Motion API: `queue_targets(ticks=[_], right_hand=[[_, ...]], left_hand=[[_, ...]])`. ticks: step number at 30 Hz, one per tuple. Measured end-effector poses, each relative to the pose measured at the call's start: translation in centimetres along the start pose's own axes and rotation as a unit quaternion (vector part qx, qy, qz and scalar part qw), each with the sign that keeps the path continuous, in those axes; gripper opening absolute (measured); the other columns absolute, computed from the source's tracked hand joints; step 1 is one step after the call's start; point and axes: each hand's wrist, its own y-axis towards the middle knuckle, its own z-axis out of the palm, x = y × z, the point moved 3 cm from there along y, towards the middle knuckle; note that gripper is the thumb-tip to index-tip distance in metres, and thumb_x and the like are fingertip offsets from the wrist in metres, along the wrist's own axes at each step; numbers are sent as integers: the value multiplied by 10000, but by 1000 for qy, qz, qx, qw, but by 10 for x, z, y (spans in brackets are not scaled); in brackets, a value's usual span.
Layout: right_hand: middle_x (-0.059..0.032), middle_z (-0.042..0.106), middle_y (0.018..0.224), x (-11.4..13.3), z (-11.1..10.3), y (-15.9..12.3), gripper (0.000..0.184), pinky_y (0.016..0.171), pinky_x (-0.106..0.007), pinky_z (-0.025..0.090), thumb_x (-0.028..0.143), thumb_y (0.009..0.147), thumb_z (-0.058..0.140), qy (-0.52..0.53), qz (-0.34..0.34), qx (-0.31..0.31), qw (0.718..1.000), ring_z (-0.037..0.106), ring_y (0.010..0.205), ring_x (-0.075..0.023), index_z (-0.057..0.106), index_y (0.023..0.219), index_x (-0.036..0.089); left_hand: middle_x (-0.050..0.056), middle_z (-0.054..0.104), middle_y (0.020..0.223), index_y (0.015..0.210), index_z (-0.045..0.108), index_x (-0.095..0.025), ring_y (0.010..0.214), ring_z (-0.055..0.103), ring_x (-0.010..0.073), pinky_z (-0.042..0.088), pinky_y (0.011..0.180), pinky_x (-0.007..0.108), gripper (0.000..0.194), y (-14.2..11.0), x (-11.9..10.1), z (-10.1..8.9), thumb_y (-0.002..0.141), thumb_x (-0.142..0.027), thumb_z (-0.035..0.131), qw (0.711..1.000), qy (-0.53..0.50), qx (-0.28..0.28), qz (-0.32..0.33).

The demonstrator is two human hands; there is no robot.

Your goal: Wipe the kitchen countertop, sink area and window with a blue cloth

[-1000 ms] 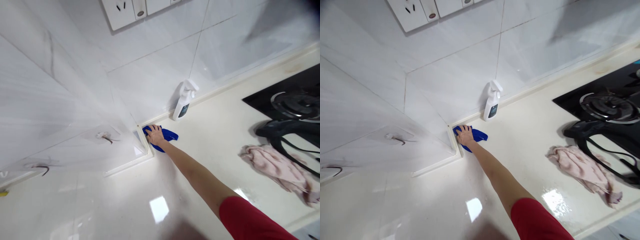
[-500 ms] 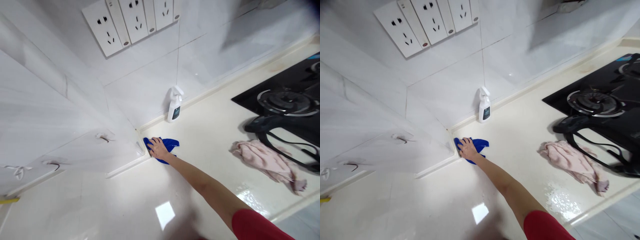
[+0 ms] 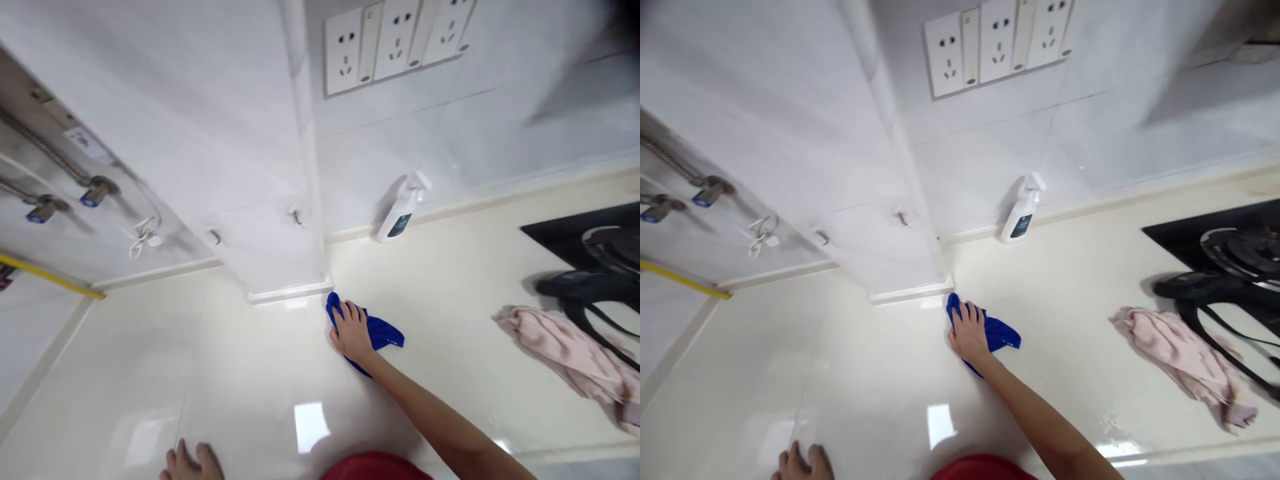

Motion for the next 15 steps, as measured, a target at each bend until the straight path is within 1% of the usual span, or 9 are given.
queue_targets(ticks=[2,5,8,10,11,13,15], right_hand=[[-171,465,1499,9,3,-12,569,1175,-524,193,343,906,473,-12,-5,-3,1000,303,1410,-363,521,1436,142],[-184,467,1488,18,7,-20,573,1156,-537,220,336,902,475,-38,7,-9,999,312,1397,-369,515,1436,133],[-197,472,1469,28,9,-15,571,1103,-547,281,322,895,474,-69,22,-15,997,353,1355,-378,518,1429,126],[-221,487,1435,39,9,-5,569,1033,-554,337,308,892,468,-85,45,-21,995,401,1294,-392,523,1421,106],[-240,497,1410,46,9,1,565,987,-554,365,301,892,461,-92,62,-25,994,429,1253,-399,528,1413,92],[-275,519,1352,64,10,14,554,894,-549,402,288,889,443,-97,103,-33,989,478,1162,-407,546,1388,68],[-294,537,1300,86,12,27,537,841,-539,413,281,882,437,-94,130,-42,986,504,1101,-406,571,1349,53]], left_hand=[[185,443,1550,1411,518,-137,1424,387,450,294,1132,723,710,-5,-6,-7,906,-581,290,1000,-10,3,-14],[190,430,1557,1402,522,-104,1449,349,432,261,1157,706,693,-12,-9,-11,930,-543,269,1000,-28,8,-10],[194,424,1560,1395,528,-104,1461,328,429,227,1173,704,656,-17,-5,-10,947,-518,285,999,-53,-11,-1],[196,417,1564,1395,529,-108,1464,321,431,213,1175,706,651,-18,0,-8,953,-519,283,998,-66,-23,9],[199,409,1568,1397,528,-107,1467,313,436,205,1175,710,658,-18,4,-7,953,-524,278,997,-70,-19,12],[203,392,1577,1391,541,-108,1476,286,453,196,1168,725,675,-16,15,-4,943,-535,272,996,-82,14,23],[218,391,1572,1363,569,-106,1481,279,455,217,1162,724,679,-14,34,0,936,-543,271,991,-105,60,56]])
